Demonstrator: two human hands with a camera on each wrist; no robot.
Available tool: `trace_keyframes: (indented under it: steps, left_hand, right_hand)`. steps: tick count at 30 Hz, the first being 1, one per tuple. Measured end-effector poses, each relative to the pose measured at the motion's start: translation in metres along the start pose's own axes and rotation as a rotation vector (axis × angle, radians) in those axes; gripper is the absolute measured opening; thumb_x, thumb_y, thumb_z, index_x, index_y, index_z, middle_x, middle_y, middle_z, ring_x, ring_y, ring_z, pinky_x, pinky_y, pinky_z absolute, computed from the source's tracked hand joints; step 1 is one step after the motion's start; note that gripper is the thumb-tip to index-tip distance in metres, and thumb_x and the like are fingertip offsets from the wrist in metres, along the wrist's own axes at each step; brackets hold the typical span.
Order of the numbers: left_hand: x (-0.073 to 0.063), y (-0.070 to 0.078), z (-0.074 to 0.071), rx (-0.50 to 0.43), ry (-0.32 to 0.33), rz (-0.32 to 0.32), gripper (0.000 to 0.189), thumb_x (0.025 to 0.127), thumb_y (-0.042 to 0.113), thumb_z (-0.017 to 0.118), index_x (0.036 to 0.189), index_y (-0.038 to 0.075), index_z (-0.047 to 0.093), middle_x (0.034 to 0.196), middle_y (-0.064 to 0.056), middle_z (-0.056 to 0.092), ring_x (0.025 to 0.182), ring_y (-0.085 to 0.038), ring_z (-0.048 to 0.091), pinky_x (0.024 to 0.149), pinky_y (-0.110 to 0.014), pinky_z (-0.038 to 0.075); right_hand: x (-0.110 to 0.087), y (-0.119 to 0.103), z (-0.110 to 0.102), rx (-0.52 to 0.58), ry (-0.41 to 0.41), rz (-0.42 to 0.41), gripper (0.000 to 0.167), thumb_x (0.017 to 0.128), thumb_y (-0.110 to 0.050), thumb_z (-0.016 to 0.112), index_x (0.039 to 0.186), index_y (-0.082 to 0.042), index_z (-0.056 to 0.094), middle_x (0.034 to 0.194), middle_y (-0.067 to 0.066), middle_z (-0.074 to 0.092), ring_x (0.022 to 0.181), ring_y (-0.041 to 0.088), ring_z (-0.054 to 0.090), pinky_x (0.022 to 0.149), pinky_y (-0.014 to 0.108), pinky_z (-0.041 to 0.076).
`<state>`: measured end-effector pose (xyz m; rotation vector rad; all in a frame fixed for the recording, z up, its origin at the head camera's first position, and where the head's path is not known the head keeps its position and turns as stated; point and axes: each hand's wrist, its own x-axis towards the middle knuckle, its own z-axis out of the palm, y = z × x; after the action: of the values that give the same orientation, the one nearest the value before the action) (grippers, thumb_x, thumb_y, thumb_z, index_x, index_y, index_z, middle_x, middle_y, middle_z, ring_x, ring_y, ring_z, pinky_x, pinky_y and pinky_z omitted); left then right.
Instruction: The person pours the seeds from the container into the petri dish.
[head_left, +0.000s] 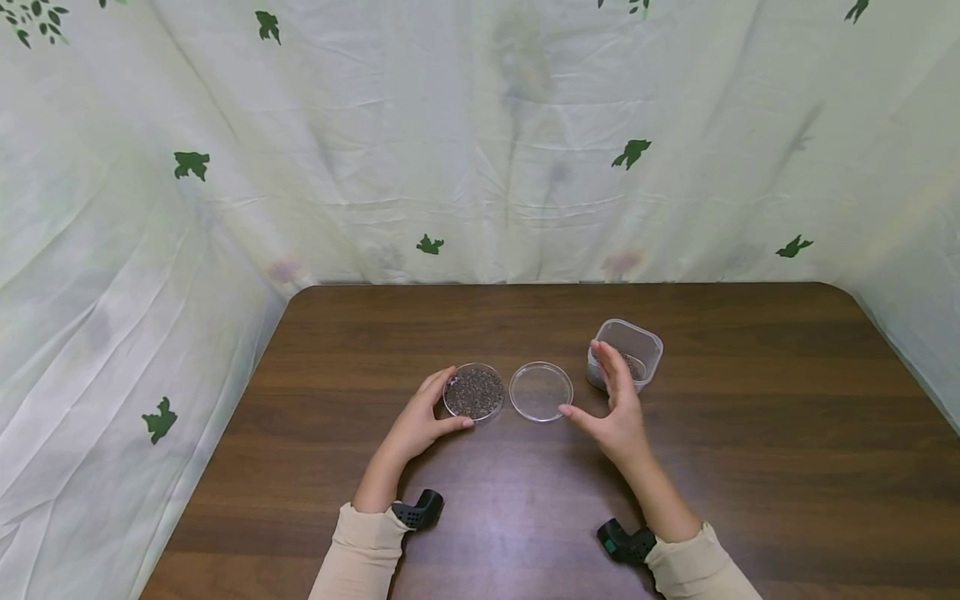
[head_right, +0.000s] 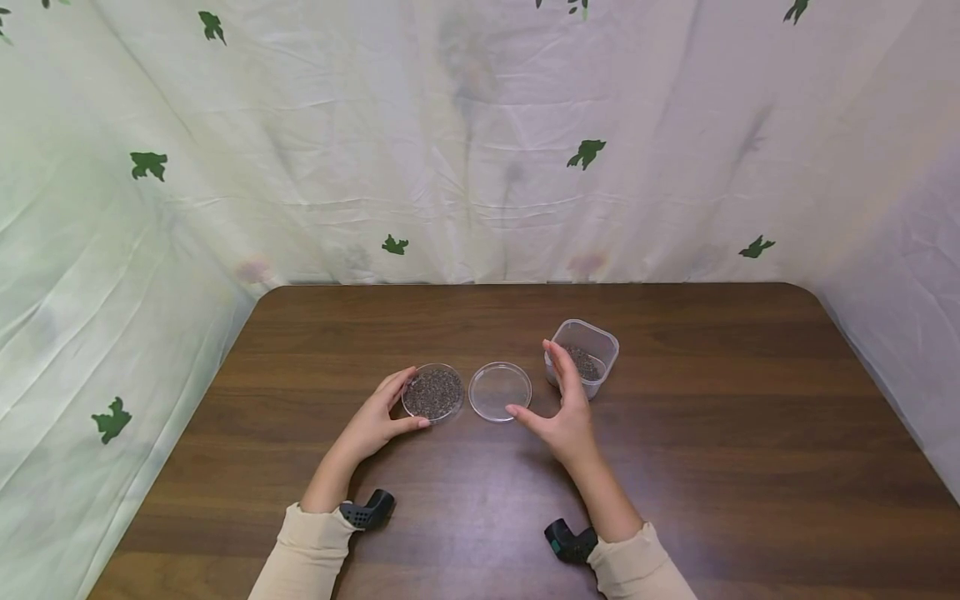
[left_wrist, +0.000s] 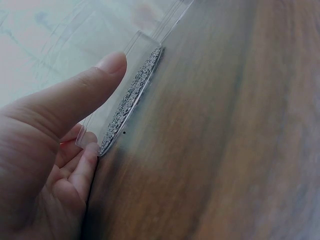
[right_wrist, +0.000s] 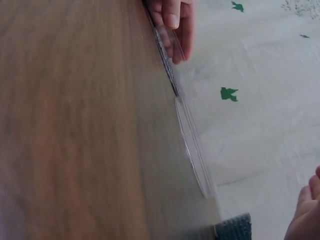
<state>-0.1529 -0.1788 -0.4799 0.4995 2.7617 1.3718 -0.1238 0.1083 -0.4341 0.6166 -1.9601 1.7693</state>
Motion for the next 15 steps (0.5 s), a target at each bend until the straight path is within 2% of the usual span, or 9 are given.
trace_keyframes:
  steps: [4, 8, 12, 15]
  left_hand:
    - [0.0003, -0.0003, 0.0001, 0.003, -0.001, 0.001, 0.087, 0.067, 0.027, 0.079, 0.137, 0.001, 0.034, 0.138, -0.016, 0.034, 0.126, -0.027, 0.031, 0.102, -0.043, 0.023]
    - [0.0008, -0.0007, 0.0003, 0.006, 0.0, 0.002, 0.087, 0.067, 0.027, 0.079, 0.137, 0.001, 0.034, 0.137, -0.016, 0.034, 0.126, -0.027, 0.031, 0.102, -0.042, 0.023]
    - [0.001, -0.0009, 0.0005, 0.007, 0.001, 0.001, 0.087, 0.067, 0.026, 0.079, 0.137, 0.001, 0.034, 0.137, -0.016, 0.034, 0.126, -0.027, 0.031, 0.102, -0.042, 0.023]
    - [0.0008, -0.0008, 0.0006, 0.009, 0.001, 0.001, 0.087, 0.067, 0.027, 0.079, 0.137, 0.001, 0.034, 0.137, -0.016, 0.034, 0.126, -0.027, 0.031, 0.102, -0.042, 0.023]
  right_hand:
    - [-0.0002, 0.0015, 0.0011, -0.023, -0.064, 0.041, 0.091, 0.056, 0.02, 0.074, 0.132, 0.014, 0.025, 0.133, 0.03, 0.031, 0.126, 0.037, 0.025, 0.104, 0.029, 0.02]
    - [-0.0006, 0.0016, 0.0016, -0.049, -0.133, 0.139, 0.091, 0.058, 0.012, 0.077, 0.133, 0.012, 0.026, 0.136, 0.026, 0.032, 0.127, 0.033, 0.026, 0.104, 0.025, 0.02]
    - [-0.0007, 0.0011, 0.0019, -0.102, -0.204, 0.22, 0.094, 0.059, 0.004, 0.08, 0.135, 0.009, 0.025, 0.137, 0.025, 0.03, 0.128, 0.032, 0.025, 0.104, 0.031, 0.02]
    - [-0.0008, 0.0028, 0.002, -0.129, -0.238, 0.249, 0.096, 0.06, 0.0, 0.081, 0.136, 0.008, 0.024, 0.138, 0.024, 0.029, 0.128, 0.034, 0.025, 0.104, 0.04, 0.02]
